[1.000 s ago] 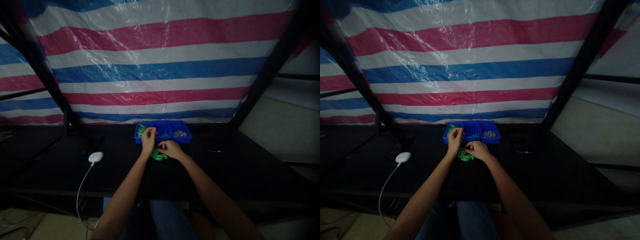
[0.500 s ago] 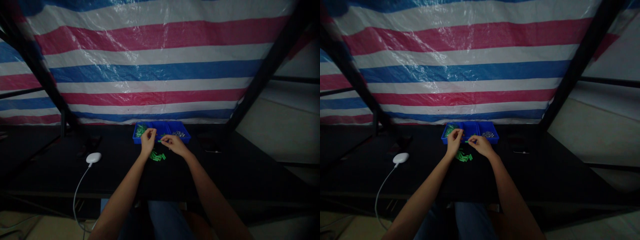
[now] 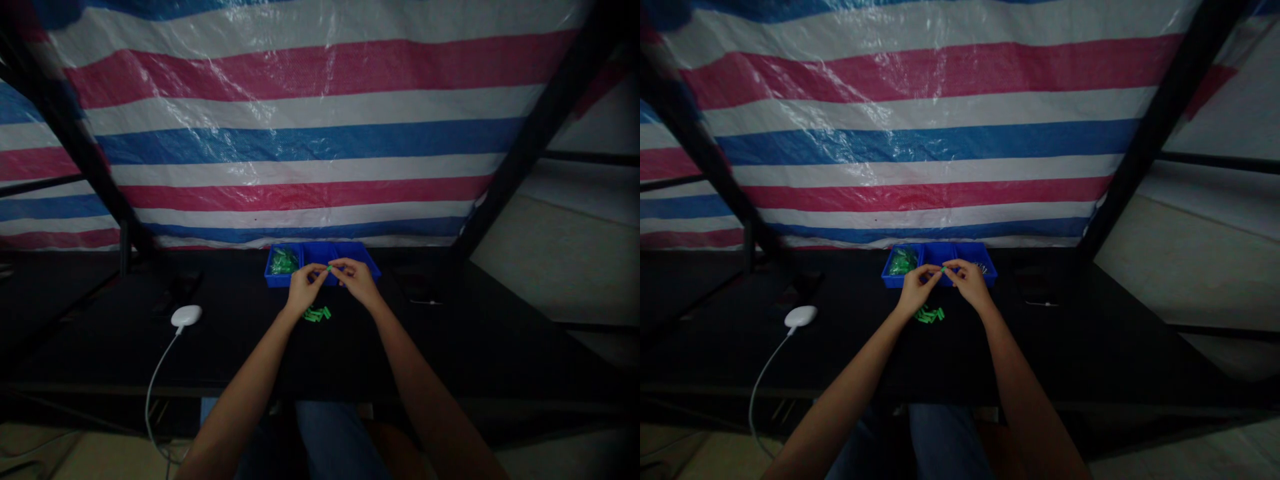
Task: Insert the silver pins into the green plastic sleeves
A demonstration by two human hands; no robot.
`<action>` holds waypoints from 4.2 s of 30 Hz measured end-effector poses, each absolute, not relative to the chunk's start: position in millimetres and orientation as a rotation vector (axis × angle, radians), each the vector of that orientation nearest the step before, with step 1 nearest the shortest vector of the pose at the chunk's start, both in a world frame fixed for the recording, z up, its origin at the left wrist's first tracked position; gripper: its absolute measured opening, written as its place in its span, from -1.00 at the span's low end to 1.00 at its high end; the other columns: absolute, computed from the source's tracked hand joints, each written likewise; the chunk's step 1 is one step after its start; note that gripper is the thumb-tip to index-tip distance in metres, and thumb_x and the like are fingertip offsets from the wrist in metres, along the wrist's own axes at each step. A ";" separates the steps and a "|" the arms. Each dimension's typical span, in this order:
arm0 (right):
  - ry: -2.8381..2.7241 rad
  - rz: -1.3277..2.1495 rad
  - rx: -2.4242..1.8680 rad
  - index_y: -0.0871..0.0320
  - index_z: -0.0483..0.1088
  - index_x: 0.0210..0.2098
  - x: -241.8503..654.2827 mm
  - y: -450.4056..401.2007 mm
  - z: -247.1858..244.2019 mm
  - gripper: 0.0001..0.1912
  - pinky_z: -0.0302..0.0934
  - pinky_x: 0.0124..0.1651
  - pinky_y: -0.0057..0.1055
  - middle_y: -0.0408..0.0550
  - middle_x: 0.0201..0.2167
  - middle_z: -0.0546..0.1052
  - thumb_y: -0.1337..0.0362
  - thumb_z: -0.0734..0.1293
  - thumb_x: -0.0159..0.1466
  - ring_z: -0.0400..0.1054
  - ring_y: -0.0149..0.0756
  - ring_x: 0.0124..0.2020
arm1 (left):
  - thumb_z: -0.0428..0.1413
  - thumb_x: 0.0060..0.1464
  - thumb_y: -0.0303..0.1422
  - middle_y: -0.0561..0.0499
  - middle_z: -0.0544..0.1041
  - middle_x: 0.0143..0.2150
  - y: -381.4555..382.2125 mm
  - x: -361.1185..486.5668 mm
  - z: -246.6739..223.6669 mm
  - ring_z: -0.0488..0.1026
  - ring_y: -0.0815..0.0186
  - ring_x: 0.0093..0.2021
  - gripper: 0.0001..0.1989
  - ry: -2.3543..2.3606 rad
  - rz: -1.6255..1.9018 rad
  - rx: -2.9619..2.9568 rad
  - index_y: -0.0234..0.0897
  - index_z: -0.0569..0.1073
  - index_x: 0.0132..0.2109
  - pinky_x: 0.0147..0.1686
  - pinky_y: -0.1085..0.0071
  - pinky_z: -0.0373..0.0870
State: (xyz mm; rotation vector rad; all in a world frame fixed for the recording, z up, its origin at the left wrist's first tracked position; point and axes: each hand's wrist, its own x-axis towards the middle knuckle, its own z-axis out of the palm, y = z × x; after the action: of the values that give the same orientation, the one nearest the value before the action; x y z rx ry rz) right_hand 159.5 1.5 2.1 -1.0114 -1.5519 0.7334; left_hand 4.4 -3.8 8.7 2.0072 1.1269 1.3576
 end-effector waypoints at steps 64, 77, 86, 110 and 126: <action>-1.724 0.345 -1.230 0.14 0.47 -0.29 152.9 0.1 -10.3 -0.80 0.10 -0.52 -0.49 -0.10 -0.44 0.52 0.26 0.28 0.10 0.24 -0.43 -0.61 | 0.15 -0.04 -0.28 0.00 0.50 -0.34 -1.1 6.4 3.2 0.34 0.44 -0.47 -0.81 1.102 1.426 1.982 -0.31 0.47 -0.29 -0.51 0.52 0.22; -1.648 0.510 -1.133 0.18 0.45 -0.32 156.0 2.8 -9.9 -0.75 0.08 -0.59 -0.50 -0.07 -0.45 0.49 0.14 0.29 0.11 0.19 -0.47 -0.65 | 0.07 0.05 -0.27 0.00 0.48 -0.32 -3.4 3.6 8.0 0.35 0.41 -0.44 -0.81 1.175 1.416 2.047 -0.30 0.46 -0.26 -0.46 0.50 0.26; -1.535 0.705 -1.009 0.22 0.41 -0.30 158.0 -0.2 -3.4 -0.68 0.10 -0.65 -0.52 -0.10 -0.48 0.42 0.09 0.31 0.09 0.17 -0.49 -0.67 | 0.00 0.11 -0.29 0.02 0.47 -0.34 -6.6 3.5 7.6 0.35 0.40 -0.43 -0.81 1.232 1.318 2.215 -0.27 0.45 -0.23 -0.47 0.50 0.24; -1.630 0.511 -1.112 0.16 0.47 -0.31 155.6 -4.3 -2.1 -0.71 0.09 -0.55 -0.50 -0.12 -0.53 0.45 0.09 0.33 0.06 0.20 -0.45 -0.62 | -0.02 0.12 -0.33 0.01 0.44 -0.36 -9.8 6.7 4.4 0.35 0.35 -0.40 -0.83 1.230 1.181 2.394 -0.27 0.44 -0.26 -0.41 0.45 0.22; -1.642 0.572 -1.123 0.15 0.46 -0.30 162.8 3.1 -8.7 -0.68 0.15 -0.58 -0.49 -0.10 -0.52 0.47 0.04 0.26 0.14 0.25 -0.41 -0.62 | -0.02 0.14 -0.26 0.00 0.48 -0.29 -7.1 5.3 6.6 0.36 0.38 -0.41 -0.79 1.237 1.353 2.184 -0.26 0.43 -0.20 -0.48 0.49 0.23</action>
State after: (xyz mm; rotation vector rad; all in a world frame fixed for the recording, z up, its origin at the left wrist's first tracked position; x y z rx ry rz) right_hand 162.8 3.1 -8.7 -1.1235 -1.6422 0.5719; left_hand 5.3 -7.1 6.6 2.1840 1.2369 1.3533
